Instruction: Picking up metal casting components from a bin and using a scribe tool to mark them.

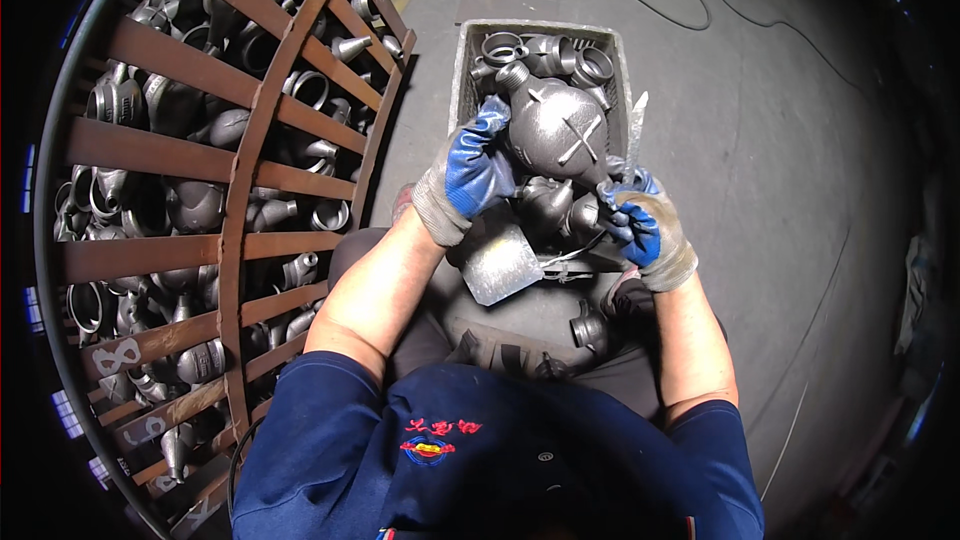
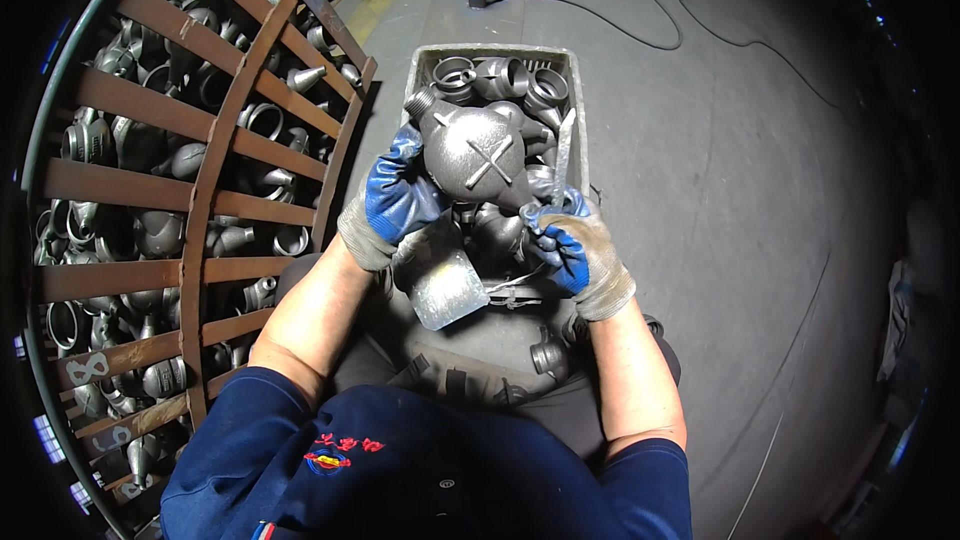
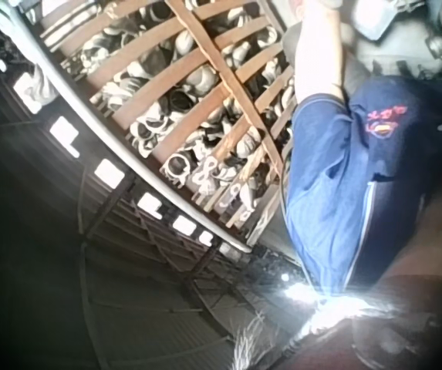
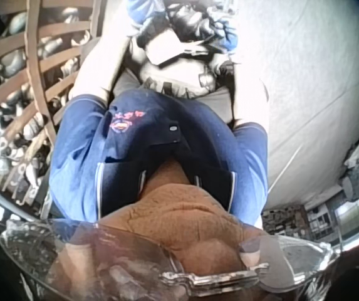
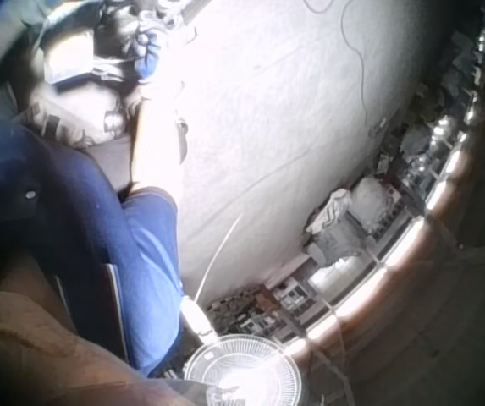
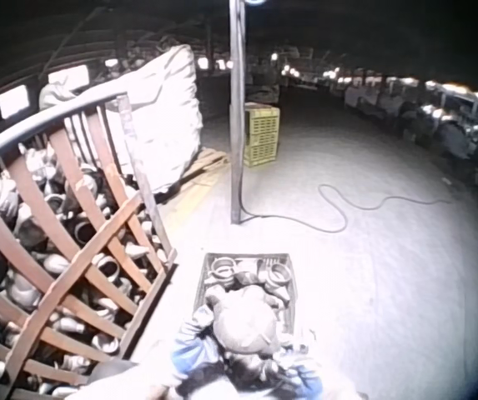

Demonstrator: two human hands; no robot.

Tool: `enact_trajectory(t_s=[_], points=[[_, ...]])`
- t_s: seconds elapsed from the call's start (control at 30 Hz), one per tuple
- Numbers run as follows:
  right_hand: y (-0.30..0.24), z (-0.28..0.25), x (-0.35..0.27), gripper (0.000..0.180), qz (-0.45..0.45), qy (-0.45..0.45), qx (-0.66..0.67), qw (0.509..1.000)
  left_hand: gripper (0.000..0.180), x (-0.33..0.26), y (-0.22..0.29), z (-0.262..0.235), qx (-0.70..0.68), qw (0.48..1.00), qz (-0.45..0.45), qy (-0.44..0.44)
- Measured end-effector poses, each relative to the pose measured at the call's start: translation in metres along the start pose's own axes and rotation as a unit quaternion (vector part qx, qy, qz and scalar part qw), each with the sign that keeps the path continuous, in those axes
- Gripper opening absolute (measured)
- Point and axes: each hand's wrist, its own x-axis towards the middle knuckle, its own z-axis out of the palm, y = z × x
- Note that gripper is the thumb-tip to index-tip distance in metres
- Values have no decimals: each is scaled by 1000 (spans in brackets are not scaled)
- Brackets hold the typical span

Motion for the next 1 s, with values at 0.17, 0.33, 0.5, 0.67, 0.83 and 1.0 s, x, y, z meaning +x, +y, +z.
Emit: enact_trajectory(t_s=[0.17, 0.33, 0.5, 0.67, 0.83, 1.0], points=[[-17, 9, -3, 36, -36, 87, -196, 976, 47, -1, 5, -18, -52, 998, -30, 32], [-9, 12, -1, 36, -50, 121, -228, 965, 46, -5, 2, -4, 29, 998, 38, 48], [-10, 8, -2, 39, -51, 96, -206, 973, 46, -15, 14, -11, 62, 997, 30, 26], [-36, 5, 0, 45, -84, 7, -72, 994, 58, -21, 14, 19, 106, 993, 10, -44], [-50, -2, 8, 36, -102, 1, -13, 995, 45, -17, 6, 18, -41, 996, -81, -2], [-64, -8, 13, 32, -94, -20, -112, 989, 51, -21, -7, 19, 174, 981, -80, -24]])
